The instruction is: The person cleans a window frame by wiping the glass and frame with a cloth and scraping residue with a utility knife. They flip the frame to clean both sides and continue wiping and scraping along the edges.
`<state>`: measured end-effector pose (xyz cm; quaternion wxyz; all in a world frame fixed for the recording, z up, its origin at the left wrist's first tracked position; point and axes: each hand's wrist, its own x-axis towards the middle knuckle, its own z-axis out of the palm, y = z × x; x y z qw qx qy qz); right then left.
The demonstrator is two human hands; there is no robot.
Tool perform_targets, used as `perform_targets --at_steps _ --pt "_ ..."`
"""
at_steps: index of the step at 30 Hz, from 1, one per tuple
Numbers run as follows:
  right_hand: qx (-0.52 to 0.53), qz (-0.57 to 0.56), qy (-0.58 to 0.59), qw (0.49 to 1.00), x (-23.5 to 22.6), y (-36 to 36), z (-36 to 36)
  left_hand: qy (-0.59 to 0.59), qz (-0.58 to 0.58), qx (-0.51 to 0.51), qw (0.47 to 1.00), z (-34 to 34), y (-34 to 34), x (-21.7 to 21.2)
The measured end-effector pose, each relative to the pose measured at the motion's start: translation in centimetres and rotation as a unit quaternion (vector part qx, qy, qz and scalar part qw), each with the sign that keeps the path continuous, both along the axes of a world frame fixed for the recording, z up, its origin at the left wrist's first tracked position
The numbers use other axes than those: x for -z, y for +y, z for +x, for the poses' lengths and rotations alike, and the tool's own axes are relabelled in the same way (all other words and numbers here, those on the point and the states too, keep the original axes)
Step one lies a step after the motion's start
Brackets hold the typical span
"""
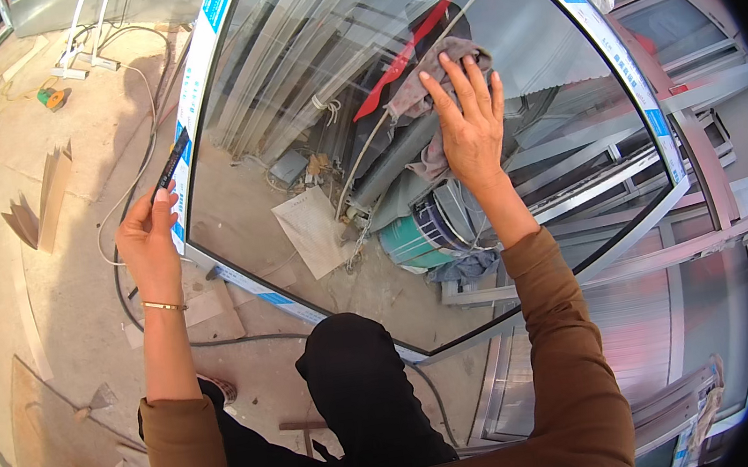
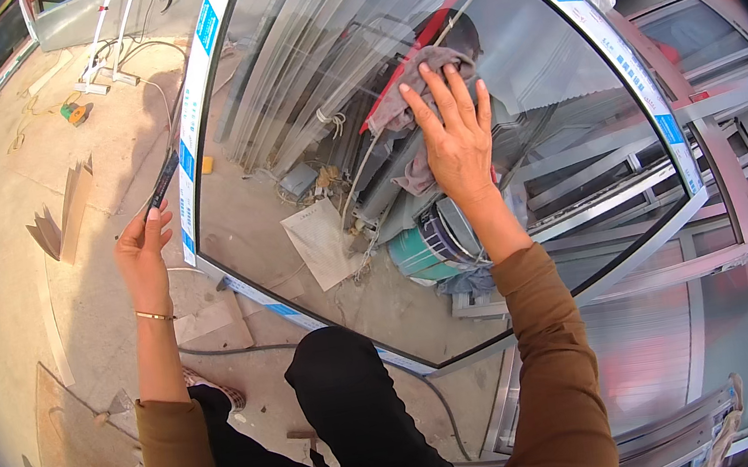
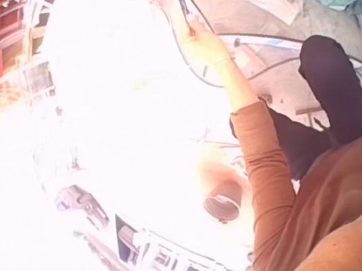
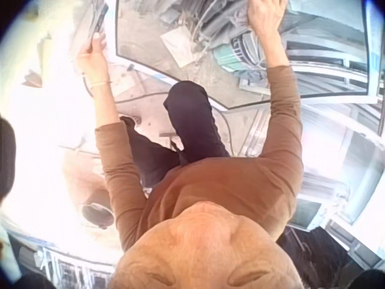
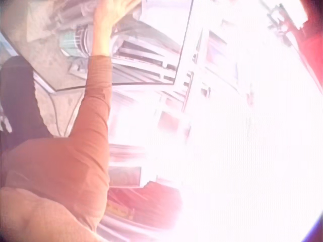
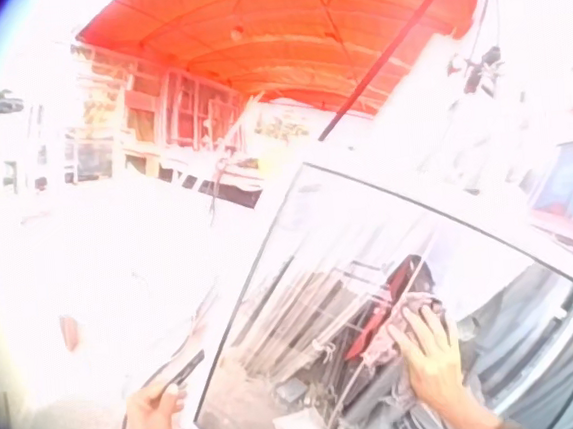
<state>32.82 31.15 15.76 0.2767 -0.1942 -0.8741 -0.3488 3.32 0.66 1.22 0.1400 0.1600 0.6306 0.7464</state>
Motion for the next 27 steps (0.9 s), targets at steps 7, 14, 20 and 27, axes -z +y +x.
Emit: perform_targets --at_steps 7,14,20,27 --pt "0.011 -0.074 -0.034 0.997 0.8 -0.7 -0.9 0.011 -0.008 -0.015 1.000 -0.6 -0.6 0.0" --pt "-0.196 -0.140 -0.500 0.832 18.8 -8.2 11.9 0.036 -0.014 -0.022 0.999 -0.5 -0.1 0.1" --pt "-0.093 -0.128 -0.194 0.968 6.3 -3.6 5.9 0.171 -0.146 -0.079 0.971 0.5 -0.8 -0.9" --pt "-0.046 -0.014 0.062 0.997 0.8 1.2 -10.0 0.156 -0.186 -0.113 0.963 0.0 0.5 -2.1"
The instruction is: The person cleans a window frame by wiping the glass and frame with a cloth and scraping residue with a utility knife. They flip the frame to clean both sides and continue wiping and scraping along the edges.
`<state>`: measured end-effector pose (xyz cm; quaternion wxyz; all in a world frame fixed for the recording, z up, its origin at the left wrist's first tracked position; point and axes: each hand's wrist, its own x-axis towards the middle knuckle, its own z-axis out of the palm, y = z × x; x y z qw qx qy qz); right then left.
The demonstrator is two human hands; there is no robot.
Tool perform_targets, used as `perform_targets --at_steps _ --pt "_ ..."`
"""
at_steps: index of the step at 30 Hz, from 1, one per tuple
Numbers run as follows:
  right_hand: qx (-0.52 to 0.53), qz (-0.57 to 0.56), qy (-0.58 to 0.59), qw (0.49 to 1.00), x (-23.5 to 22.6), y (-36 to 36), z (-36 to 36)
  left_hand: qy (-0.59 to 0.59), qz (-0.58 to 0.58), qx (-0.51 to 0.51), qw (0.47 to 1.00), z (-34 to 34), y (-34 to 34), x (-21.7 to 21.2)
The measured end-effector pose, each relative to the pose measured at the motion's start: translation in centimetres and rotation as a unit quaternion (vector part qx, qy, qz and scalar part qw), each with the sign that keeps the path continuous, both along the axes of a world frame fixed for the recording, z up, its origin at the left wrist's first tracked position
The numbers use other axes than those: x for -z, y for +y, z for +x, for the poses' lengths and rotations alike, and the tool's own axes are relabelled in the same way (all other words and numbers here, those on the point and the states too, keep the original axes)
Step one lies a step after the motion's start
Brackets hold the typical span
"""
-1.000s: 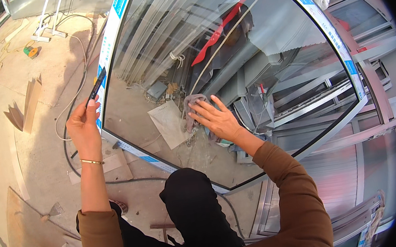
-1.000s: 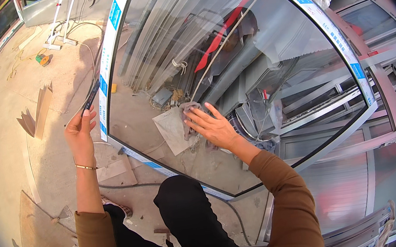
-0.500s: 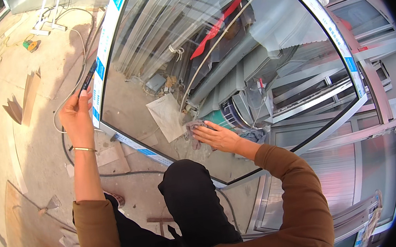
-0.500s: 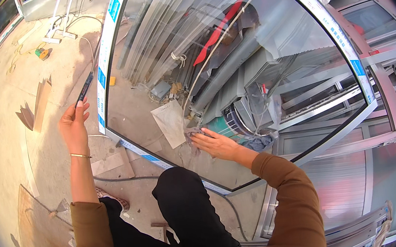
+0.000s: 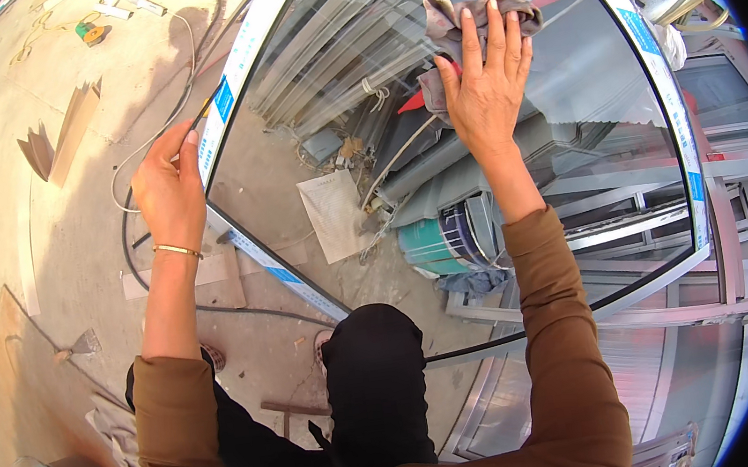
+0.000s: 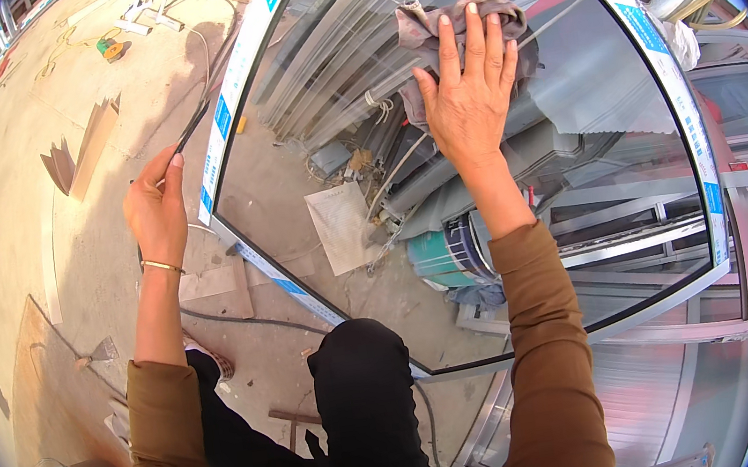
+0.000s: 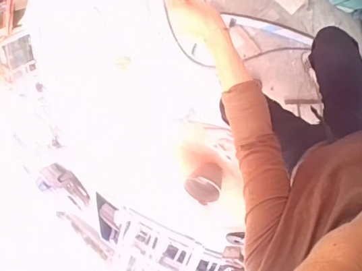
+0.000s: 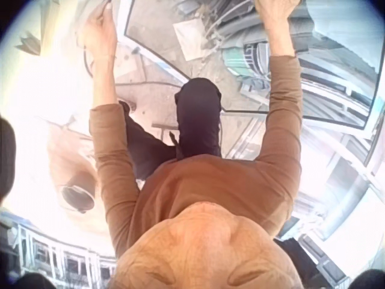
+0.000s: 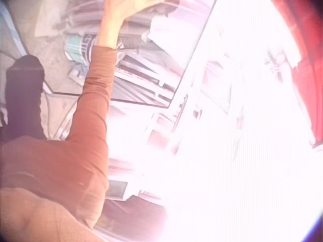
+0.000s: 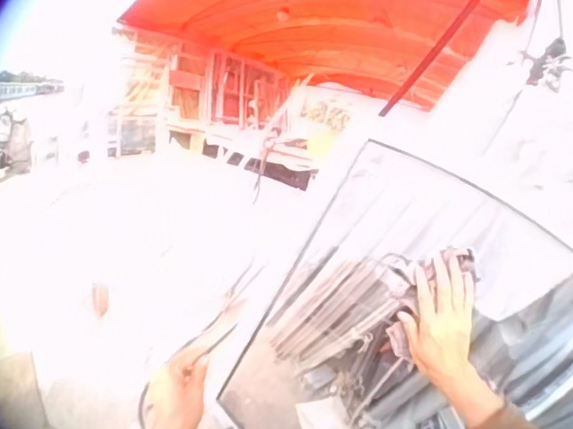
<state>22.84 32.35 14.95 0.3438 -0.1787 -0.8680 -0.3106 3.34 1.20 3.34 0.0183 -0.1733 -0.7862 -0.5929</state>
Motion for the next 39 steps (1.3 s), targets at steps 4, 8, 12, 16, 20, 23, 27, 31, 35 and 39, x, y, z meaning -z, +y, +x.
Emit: perform_targets --at_steps 4,8,12,16,20,23,27,31,35,39 --pt "-0.104 -0.008 -0.328 0.939 16.5 -7.1 0.8 0.013 0.014 -0.002 1.000 -0.4 0.9 0.2" --pt "-0.214 -0.058 -0.554 0.802 26.2 -11.9 10.3 0.053 0.017 -0.014 0.998 -1.3 0.4 0.5" --pt "-0.207 -0.133 -0.497 0.832 22.8 -10.4 13.5 0.079 0.007 -0.006 0.997 -1.3 -0.6 0.7" --pt "-0.107 -0.069 -0.263 0.956 9.4 -5.4 7.5 0.125 -0.022 -0.018 0.992 -1.8 -1.7 0.7" --pt "-0.023 0.049 -0.015 0.998 -1.3 -1.2 -2.1 0.130 -0.059 -0.034 0.989 -2.7 -2.7 0.9" --pt "-0.044 0.058 -0.023 0.997 1.3 -1.8 -8.4 0.129 -0.064 -0.053 0.988 -3.7 -3.2 1.0" --pt "-0.150 -0.020 -0.203 0.967 13.9 -5.9 -13.6 0.106 -0.051 -0.083 0.990 -4.8 -3.9 1.2" --pt "-0.201 -0.025 -0.403 0.892 27.7 -10.9 -15.4 0.114 -0.036 -0.098 0.988 -5.1 -4.8 1.6" --pt "-0.276 -0.014 -0.415 0.867 37.2 -13.4 -16.9 0.121 -0.035 -0.104 0.987 -5.3 -5.9 1.9" --pt "-0.335 -0.067 -0.413 0.844 41.8 -14.8 -18.1 0.112 -0.059 -0.099 0.987 -5.7 -6.7 1.8"
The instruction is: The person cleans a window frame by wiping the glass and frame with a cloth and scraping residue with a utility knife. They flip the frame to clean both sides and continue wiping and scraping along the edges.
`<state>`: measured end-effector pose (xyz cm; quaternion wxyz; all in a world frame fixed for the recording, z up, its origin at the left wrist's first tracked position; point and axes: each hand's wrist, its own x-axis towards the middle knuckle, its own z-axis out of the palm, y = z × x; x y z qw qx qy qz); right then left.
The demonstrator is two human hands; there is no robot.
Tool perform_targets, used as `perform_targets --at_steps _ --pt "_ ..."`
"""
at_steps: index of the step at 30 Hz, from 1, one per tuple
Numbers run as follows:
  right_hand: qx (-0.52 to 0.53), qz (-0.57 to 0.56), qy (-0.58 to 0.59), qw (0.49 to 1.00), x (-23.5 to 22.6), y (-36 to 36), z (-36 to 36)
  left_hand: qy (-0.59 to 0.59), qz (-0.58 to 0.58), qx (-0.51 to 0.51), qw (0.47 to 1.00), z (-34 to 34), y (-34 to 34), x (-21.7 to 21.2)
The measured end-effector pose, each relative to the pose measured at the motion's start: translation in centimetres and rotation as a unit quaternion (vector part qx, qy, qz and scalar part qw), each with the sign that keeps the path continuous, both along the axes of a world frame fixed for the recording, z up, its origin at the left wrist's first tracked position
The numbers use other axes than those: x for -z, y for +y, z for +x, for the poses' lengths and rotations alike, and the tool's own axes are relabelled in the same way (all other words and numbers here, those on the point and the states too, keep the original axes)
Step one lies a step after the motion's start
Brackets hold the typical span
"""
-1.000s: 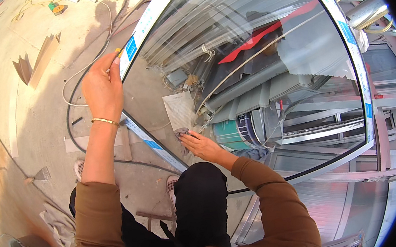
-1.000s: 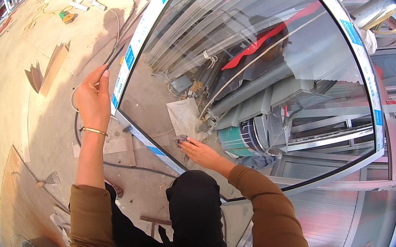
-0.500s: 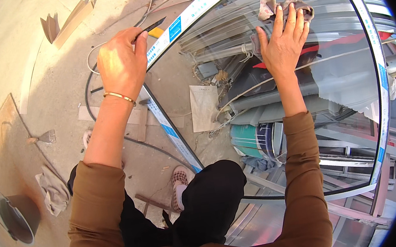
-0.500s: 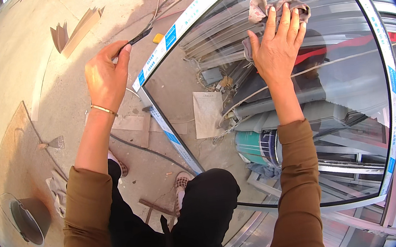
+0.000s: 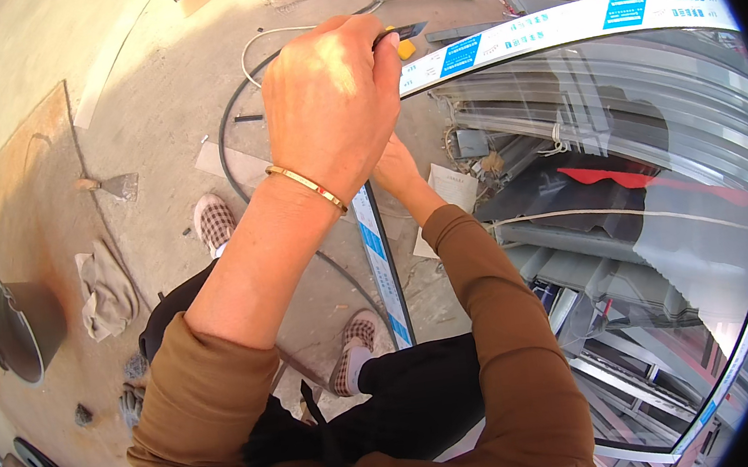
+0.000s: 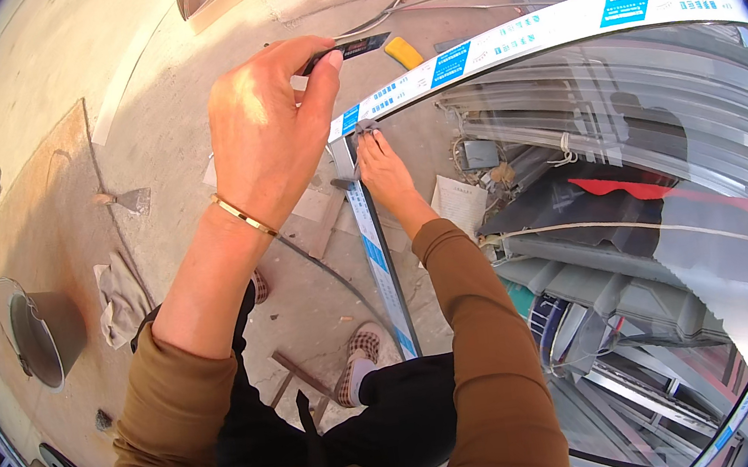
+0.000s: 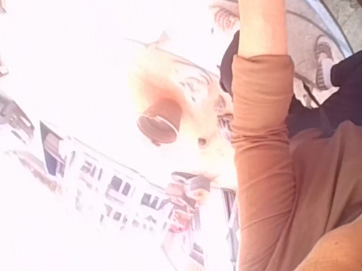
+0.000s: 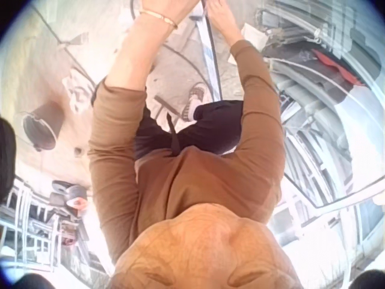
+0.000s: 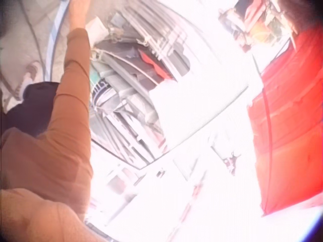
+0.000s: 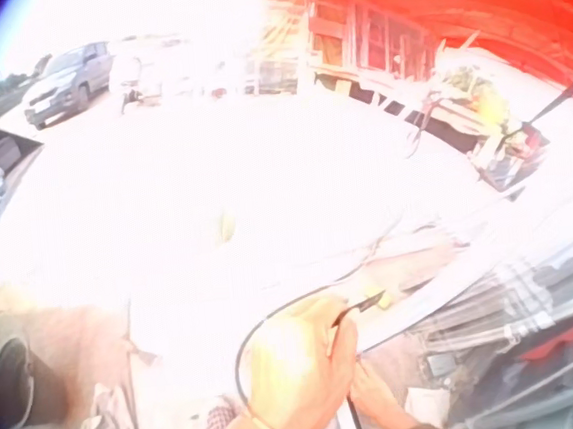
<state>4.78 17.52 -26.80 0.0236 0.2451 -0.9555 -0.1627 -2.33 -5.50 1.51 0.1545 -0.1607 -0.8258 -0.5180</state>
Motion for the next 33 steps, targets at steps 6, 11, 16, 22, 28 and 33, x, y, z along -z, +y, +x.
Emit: perform_targets --at_steps 6,11,16,22,28,33 --pt "0.052 -0.076 -0.047 0.995 1.9 -1.8 0.0 0.014 -0.022 0.001 1.000 0.2 -0.3 0.3" --pt "-0.006 -0.056 -0.155 0.986 1.0 -0.5 8.6 0.062 -0.014 -0.021 0.998 1.2 -0.3 1.2" --pt "-0.013 0.003 -0.175 0.984 1.2 0.0 26.2 0.051 -0.032 -0.018 0.998 2.0 -0.6 1.4" --pt "-0.017 -0.086 -0.227 0.970 1.0 2.6 46.3 -0.021 -0.004 0.023 1.000 2.3 -1.7 0.5" --pt "0.026 0.002 -0.482 0.876 -7.9 3.2 53.6 -0.093 0.061 0.042 0.993 2.5 -1.7 -1.3" --pt "0.165 -0.036 -0.121 0.978 -20.2 6.1 34.0 0.015 0.014 0.048 0.999 2.9 0.1 -1.9"
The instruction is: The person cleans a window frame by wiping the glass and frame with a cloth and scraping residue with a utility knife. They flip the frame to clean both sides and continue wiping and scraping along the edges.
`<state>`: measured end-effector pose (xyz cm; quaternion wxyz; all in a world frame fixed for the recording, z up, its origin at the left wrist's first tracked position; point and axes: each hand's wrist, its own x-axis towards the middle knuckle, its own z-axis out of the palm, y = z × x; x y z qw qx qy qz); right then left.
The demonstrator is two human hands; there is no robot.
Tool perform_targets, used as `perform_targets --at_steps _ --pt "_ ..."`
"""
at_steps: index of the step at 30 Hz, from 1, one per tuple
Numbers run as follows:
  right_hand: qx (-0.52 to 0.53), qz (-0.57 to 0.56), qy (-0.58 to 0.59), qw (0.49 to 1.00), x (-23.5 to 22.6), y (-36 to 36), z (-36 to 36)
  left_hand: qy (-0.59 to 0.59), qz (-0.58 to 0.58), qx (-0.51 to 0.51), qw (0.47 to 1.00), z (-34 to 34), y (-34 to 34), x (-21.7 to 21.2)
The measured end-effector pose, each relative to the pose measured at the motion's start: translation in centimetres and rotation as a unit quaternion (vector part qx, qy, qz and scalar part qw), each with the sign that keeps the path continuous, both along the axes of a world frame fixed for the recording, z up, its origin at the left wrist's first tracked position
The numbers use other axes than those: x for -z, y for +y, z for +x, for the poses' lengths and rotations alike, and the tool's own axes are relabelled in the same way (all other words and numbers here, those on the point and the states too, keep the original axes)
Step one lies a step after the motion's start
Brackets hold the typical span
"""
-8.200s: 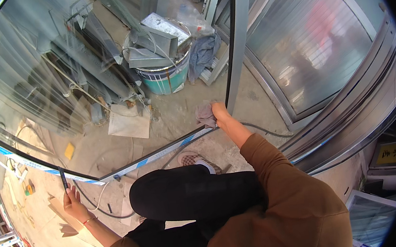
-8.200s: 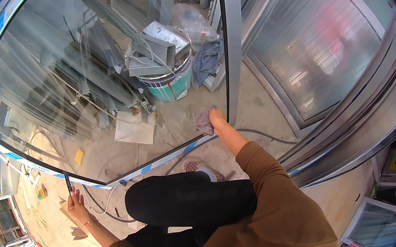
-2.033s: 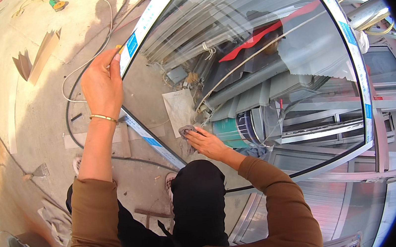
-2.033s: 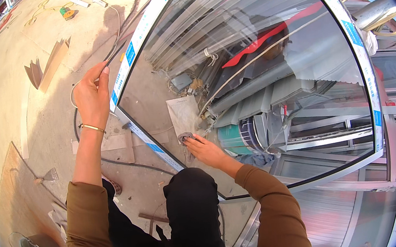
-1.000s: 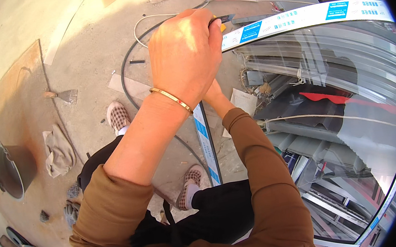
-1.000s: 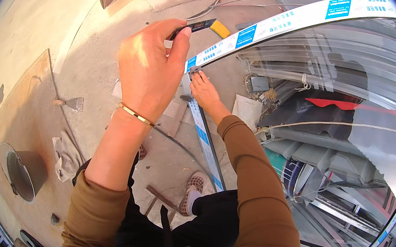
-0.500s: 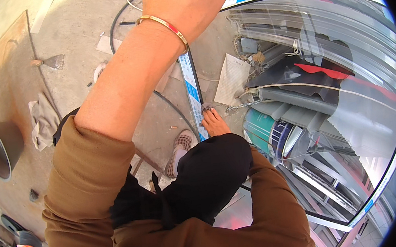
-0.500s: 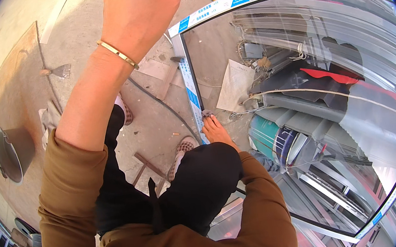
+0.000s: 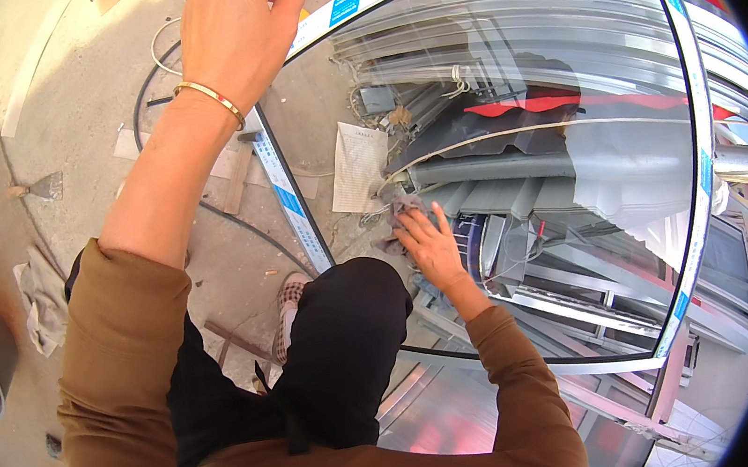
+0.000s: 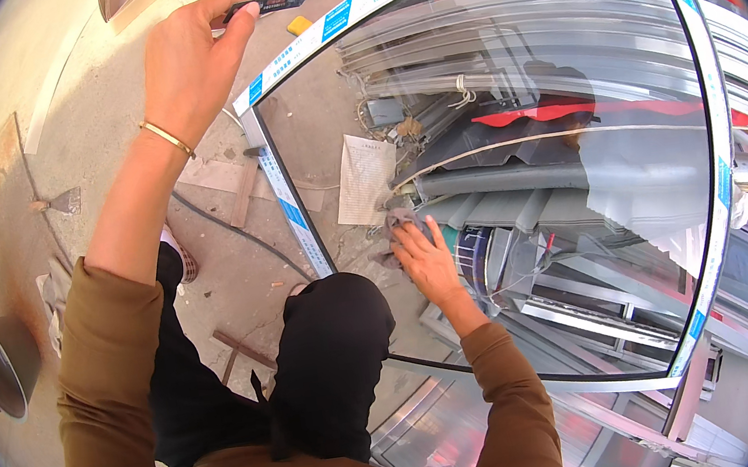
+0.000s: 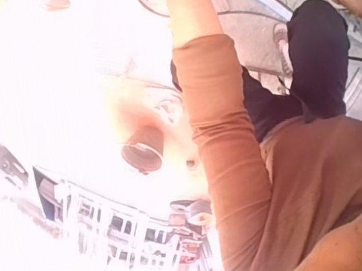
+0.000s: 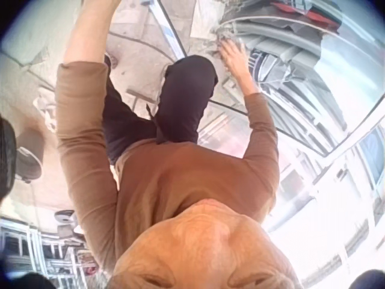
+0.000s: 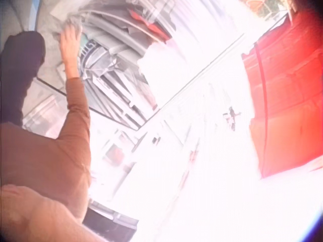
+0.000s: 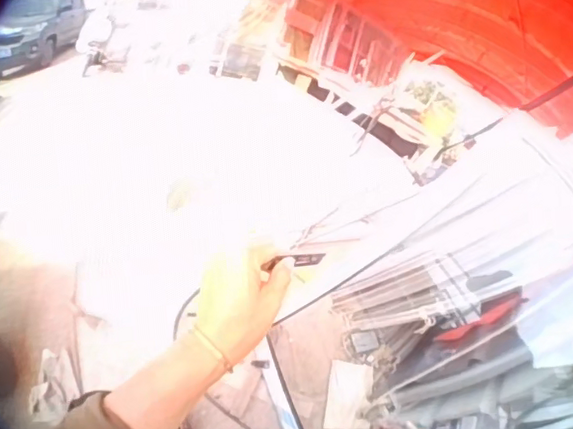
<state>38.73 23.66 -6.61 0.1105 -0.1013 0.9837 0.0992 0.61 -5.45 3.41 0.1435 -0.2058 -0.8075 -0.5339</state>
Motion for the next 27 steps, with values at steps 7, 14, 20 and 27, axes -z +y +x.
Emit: perform_targets --at_steps 7,14,20,27 --pt "0.100 0.222 0.510 0.825 -21.6 7.4 -24.4 -0.031 0.053 0.021 0.998 1.7 1.6 0.1" --pt "-0.064 0.142 0.038 0.987 -0.6 -0.7 -17.5 -0.084 0.018 0.028 0.996 0.9 2.0 -0.3" --pt "-0.034 0.016 -0.061 0.997 1.3 -2.0 -7.3 -0.111 0.042 0.061 0.991 0.9 2.2 -0.1" --pt "0.151 0.190 0.504 0.829 -23.0 6.9 -12.5 -0.184 0.077 0.129 0.971 1.0 3.9 1.1"
